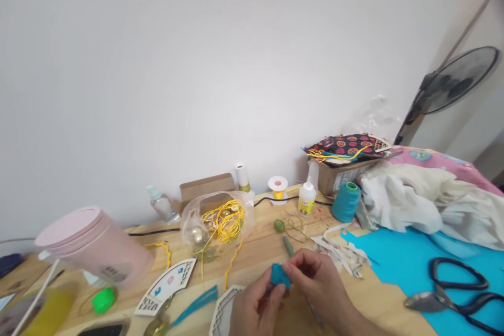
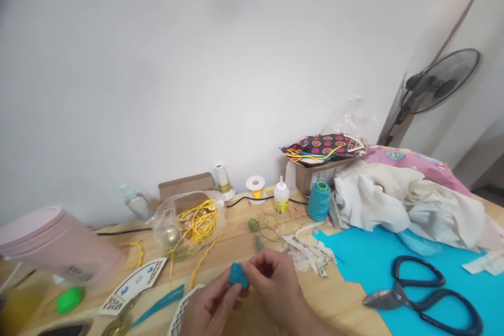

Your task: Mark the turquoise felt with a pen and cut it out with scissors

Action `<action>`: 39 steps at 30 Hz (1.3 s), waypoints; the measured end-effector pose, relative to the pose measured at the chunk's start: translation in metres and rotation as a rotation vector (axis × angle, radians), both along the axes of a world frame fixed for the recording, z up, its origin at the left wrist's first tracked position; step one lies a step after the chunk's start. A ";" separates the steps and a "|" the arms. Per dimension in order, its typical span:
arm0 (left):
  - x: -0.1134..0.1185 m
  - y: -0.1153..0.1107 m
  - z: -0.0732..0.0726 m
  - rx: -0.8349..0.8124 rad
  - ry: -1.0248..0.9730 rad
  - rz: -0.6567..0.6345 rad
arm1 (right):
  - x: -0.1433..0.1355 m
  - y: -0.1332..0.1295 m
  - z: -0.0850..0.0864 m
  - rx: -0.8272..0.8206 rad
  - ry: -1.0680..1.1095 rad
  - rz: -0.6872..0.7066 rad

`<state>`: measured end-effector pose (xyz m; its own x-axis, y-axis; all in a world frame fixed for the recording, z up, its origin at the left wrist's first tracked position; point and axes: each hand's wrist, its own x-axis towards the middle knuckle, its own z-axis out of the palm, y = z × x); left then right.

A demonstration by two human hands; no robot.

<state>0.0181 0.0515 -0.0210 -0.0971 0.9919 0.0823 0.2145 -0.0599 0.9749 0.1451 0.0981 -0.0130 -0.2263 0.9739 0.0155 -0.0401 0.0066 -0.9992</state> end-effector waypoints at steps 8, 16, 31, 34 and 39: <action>0.003 -0.001 0.002 -0.104 -0.184 0.064 | -0.001 0.002 -0.005 -0.019 -0.038 0.034; 0.005 0.000 0.010 -0.403 -0.582 0.044 | -0.001 -0.003 -0.012 -0.028 -0.033 0.193; 0.007 -0.001 0.006 -0.431 -0.599 -0.002 | 0.000 -0.003 -0.006 0.067 -0.191 0.195; 0.008 0.000 0.004 -0.401 -0.577 -0.013 | 0.000 -0.003 -0.010 0.063 -0.193 0.201; 0.008 0.000 0.005 -0.379 -0.554 0.013 | 0.001 -0.005 -0.010 0.025 -0.152 0.275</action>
